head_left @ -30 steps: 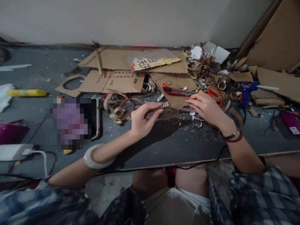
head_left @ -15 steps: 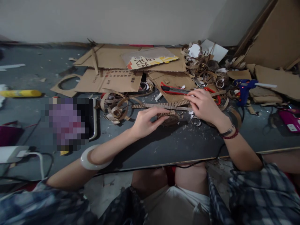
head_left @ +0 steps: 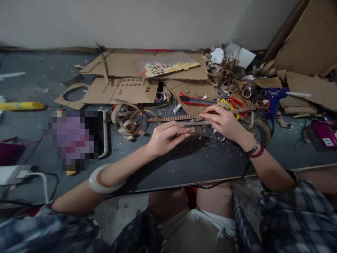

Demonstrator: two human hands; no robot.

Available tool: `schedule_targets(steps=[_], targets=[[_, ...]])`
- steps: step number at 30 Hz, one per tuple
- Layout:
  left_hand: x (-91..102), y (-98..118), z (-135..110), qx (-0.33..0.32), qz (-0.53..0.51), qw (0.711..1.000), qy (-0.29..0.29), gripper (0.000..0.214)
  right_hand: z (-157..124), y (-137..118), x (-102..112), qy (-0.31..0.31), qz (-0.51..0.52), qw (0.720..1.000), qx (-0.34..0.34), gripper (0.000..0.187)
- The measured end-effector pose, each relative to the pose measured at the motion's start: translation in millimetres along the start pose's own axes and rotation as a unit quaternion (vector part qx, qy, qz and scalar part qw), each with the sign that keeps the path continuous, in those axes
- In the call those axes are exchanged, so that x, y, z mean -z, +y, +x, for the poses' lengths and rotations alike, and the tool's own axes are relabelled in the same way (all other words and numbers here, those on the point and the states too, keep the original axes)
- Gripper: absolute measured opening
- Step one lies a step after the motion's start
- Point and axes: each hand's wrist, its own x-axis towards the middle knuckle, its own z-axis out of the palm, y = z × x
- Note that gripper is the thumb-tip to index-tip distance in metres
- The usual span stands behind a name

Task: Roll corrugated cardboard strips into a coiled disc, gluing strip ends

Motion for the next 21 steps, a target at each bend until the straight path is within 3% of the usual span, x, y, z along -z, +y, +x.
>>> schedule_targets(steps=[4, 12, 21], targets=[[-0.7, 0, 1, -0.006, 0.012, 1.000, 0.011, 0.003, 1, -21, 9, 0.065, 0.041, 0.996, 0.052, 0.031], [-0.5, 2, 1, -0.022, 0.033, 0.999, 0.021, 0.007, -3, -23, 10, 0.009, 0.022, 0.996, 0.082, 0.030], [-0.2, 4, 0, -0.037, 0.069, 0.997, 0.010, 0.004, -4, -24, 10, 0.001, 0.018, 0.995, 0.095, 0.034]])
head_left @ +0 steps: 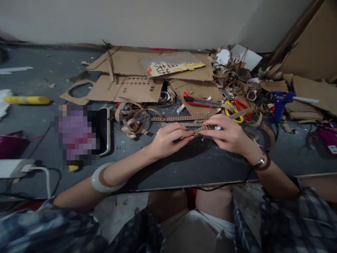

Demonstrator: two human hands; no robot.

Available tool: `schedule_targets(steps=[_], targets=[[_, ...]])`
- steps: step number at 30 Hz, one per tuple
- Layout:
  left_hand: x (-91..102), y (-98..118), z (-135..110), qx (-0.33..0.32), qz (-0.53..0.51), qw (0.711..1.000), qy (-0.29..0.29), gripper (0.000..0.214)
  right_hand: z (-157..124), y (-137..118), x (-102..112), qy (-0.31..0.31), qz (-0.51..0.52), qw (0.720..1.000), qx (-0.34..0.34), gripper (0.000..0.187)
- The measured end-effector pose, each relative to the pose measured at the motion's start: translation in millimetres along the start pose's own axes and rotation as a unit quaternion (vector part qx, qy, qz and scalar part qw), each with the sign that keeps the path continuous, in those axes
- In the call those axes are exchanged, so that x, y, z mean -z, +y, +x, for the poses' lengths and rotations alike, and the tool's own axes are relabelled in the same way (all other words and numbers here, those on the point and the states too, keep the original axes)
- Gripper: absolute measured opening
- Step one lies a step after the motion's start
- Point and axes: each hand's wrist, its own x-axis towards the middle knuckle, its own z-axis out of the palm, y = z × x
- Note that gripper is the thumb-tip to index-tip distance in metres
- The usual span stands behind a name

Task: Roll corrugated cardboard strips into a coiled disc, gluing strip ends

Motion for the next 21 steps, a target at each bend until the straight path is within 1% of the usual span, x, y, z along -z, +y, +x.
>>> schedule_targets(steps=[4, 7, 9, 12, 14, 16, 17, 19, 21], targets=[[0.0, 0, 0, 0.001, -0.007, 1.000, 0.000, 0.003, 0, 1, 2, 0.008, -0.011, 1.000, -0.021, 0.034], [0.3, 1, 1, 0.001, -0.011, 1.000, -0.002, 0.003, 0, 2, 7, 0.046, -0.026, 0.997, -0.052, 0.033], [0.7, 1, 1, -0.001, -0.013, 1.000, -0.005, 0.005, 0, 1, 10, 0.098, -0.034, 0.991, -0.084, 0.031], [1.2, 2, 2, -0.004, -0.016, 1.000, -0.011, 0.005, 2, 0, 15, 0.214, -0.015, 0.970, -0.117, 0.027], [1.2, 2, 2, -0.005, -0.015, 1.000, -0.012, 0.005, 6, 2, 16, 0.283, 0.034, 0.948, -0.140, 0.020], [0.8, 2, 2, -0.005, -0.015, 1.000, -0.010, 0.005, 10, 8, 17, 0.336, 0.111, 0.920, -0.166, 0.013], [0.5, 1, 1, -0.005, -0.015, 1.000, -0.009, 0.005, 11, 11, 18, 0.354, 0.157, 0.904, -0.183, 0.011], [-0.1, 1, 1, -0.005, -0.016, 1.000, -0.005, 0.004, 11, 21, 21, 0.378, 0.251, 0.862, -0.224, 0.013], [-0.5, 0, 0, -0.005, -0.014, 1.000, -0.003, 0.003, 8, 29, 27, 0.396, 0.336, 0.810, -0.272, 0.022]])
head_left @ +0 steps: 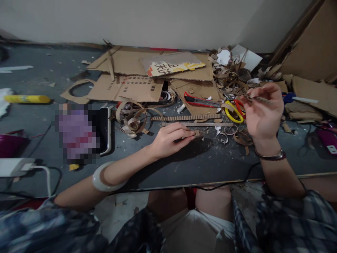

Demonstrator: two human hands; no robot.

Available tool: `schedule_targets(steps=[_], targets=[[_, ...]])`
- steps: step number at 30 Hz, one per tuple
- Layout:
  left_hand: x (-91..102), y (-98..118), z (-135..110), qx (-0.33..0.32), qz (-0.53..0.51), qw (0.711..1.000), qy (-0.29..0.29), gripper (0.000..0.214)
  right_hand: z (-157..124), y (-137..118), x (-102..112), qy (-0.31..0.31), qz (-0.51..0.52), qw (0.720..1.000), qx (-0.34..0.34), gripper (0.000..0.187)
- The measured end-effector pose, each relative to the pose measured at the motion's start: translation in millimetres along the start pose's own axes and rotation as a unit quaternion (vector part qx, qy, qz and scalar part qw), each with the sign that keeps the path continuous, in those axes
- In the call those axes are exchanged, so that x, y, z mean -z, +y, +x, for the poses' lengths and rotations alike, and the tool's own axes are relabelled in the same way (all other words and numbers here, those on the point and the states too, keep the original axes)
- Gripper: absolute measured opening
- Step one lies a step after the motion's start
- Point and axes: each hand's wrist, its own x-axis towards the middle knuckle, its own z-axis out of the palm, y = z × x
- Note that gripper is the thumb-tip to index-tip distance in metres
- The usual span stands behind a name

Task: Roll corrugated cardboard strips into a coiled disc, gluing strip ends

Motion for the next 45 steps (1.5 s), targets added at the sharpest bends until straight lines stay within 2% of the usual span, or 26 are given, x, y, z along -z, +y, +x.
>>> schedule_targets(steps=[2, 4, 7, 11, 14, 17, 21, 24, 26, 29, 31, 33, 34, 35, 36, 38, 39, 40, 42, 45], targets=[[-0.2, 0, 0, 0.002, -0.001, 1.000, 0.000, 0.003, 6, -2, 11, 0.032, 0.068, 0.996, -0.053, 0.026], [-0.2, 0, 0, 0.003, -0.003, 1.000, 0.000, 0.004, 10, -7, 23, 0.045, 0.105, 0.991, -0.070, 0.026], [-0.3, 0, 0, 0.004, -0.011, 1.000, 0.003, 0.005, 14, -14, 35, 0.024, 0.060, 0.996, -0.063, 0.028], [-0.6, 0, -1, 0.011, -0.020, 1.000, 0.003, 0.006, 18, -9, 34, 0.026, 0.018, 0.995, -0.094, 0.030], [-0.9, -1, -1, 0.013, -0.021, 1.000, 0.008, 0.006, 20, 5, 29, 0.065, 0.053, 0.986, -0.141, 0.023], [-1.0, 0, -1, 0.012, -0.017, 1.000, 0.010, 0.005, 21, 19, 25, 0.097, 0.039, 0.981, -0.164, 0.014], [-0.9, 1, 0, 0.010, -0.018, 1.000, 0.009, 0.005, 22, 33, 22, 0.155, -0.071, 0.980, -0.098, 0.028], [-0.8, 1, 0, 0.004, -0.021, 1.000, 0.005, 0.006, 19, 38, 22, 0.157, -0.219, 0.963, -0.005, 0.032], [-0.6, 0, -1, -0.004, -0.022, 1.000, 0.002, 0.007, 15, 38, 24, 0.135, -0.348, 0.925, 0.067, 0.033], [0.0, 0, -1, -0.013, -0.020, 1.000, -0.006, 0.008, 9, 30, 28, 0.089, -0.495, 0.850, 0.155, 0.038], [0.2, 0, -1, -0.018, -0.014, 1.000, -0.008, 0.009, 4, 23, 28, 0.086, -0.526, 0.822, 0.202, 0.039], [0.1, 1, -1, -0.022, -0.006, 1.000, -0.008, 0.009, -3, 19, 24, 0.083, -0.526, 0.812, 0.240, 0.037], [0.0, 1, -1, -0.024, -0.004, 1.000, -0.007, 0.008, -6, 18, 20, 0.049, -0.519, 0.815, 0.255, 0.036], [-0.3, 2, 0, -0.023, -0.005, 1.000, -0.007, 0.008, -10, 19, 15, -0.013, -0.511, 0.818, 0.262, 0.034], [-0.5, 2, 0, -0.023, -0.010, 1.000, -0.007, 0.008, -14, 21, 9, -0.104, -0.499, 0.819, 0.265, 0.032], [-1.0, 2, -1, -0.021, -0.025, 0.999, -0.012, 0.009, -22, 27, -4, -0.306, -0.469, 0.791, 0.244, 0.031], [-1.1, 2, -1, -0.020, -0.031, 0.999, -0.016, 0.009, -25, 31, -10, -0.373, -0.461, 0.771, 0.230, 0.030], [-1.2, 2, -2, -0.018, -0.034, 0.999, -0.020, 0.010, -28, 35, -14, -0.414, -0.458, 0.756, 0.216, 0.031], [-1.2, 2, -3, -0.014, -0.034, 0.999, -0.023, 0.011, -31, 42, -18, -0.436, -0.465, 0.746, 0.192, 0.031], [-0.8, 2, -3, -0.009, -0.032, 0.999, -0.019, 0.010, -31, 45, -16, -0.425, -0.464, 0.758, 0.171, 0.031]])
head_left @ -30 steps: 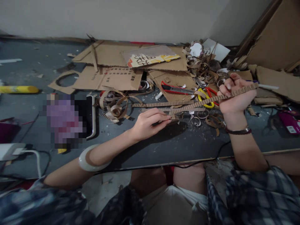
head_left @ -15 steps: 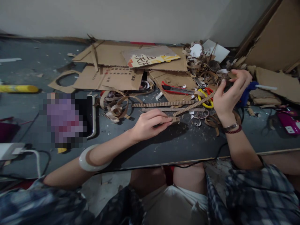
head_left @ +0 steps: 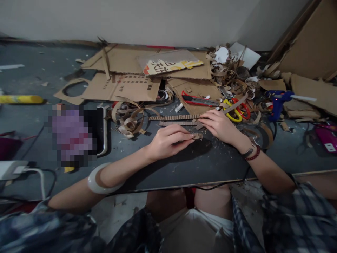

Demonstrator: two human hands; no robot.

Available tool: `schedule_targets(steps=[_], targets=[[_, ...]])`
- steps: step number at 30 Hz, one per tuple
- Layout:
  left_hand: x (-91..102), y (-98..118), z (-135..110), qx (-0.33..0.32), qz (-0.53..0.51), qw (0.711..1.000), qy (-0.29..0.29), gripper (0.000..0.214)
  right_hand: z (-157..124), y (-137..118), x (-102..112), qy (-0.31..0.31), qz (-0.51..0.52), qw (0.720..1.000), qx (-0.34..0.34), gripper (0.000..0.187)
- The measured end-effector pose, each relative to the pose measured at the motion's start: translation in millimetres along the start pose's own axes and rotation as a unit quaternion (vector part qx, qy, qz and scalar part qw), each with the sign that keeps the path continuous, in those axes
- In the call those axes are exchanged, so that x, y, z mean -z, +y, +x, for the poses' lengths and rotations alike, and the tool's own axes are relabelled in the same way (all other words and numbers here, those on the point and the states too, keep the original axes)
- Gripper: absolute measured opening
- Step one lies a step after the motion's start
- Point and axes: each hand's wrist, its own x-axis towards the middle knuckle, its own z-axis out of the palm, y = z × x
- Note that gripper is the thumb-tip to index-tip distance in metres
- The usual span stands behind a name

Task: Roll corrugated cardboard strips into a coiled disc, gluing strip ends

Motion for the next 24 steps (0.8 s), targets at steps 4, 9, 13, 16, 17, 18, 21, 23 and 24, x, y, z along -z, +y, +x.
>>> schedule_targets(steps=[4, 9, 13, 16, 17, 18, 21, 23, 24], targets=[[0.7, 0, 2, -0.001, 0.009, 1.000, 0.004, 0.010, -3, 2, 6, -0.001, 0.023, 1.000, 0.003, 0.028], [1.1, 0, 3, 0.000, 0.017, 1.000, 0.008, 0.007, -2, 3, 10, 0.043, 0.042, 0.998, 0.007, 0.021], [1.4, 0, 3, 0.003, 0.009, 1.000, 0.010, 0.008, -3, -2, 13, 0.121, 0.072, 0.990, 0.004, 0.017], [1.8, -1, 3, 0.008, 0.006, 1.000, 0.010, 0.007, -4, -8, 18, 0.155, 0.089, 0.984, 0.014, 0.017], [1.8, -1, 3, 0.010, 0.006, 1.000, 0.010, 0.007, -3, -10, 20, 0.160, 0.097, 0.982, 0.013, 0.018], [1.9, -1, 4, 0.011, 0.006, 1.000, 0.010, 0.006, -3, -12, 23, 0.164, 0.106, 0.981, 0.011, 0.019], [1.8, -1, 4, 0.013, 0.010, 1.000, 0.012, 0.005, -1, -19, 30, 0.162, 0.139, 0.977, -0.002, 0.022], [1.7, -1, 4, 0.012, 0.010, 1.000, 0.013, 0.005, -1, -23, 34, 0.155, 0.161, 0.975, -0.006, 0.025], [1.7, -1, 4, 0.012, 0.009, 1.000, 0.012, 0.006, -1, -25, 36, 0.151, 0.171, 0.974, -0.005, 0.026]])
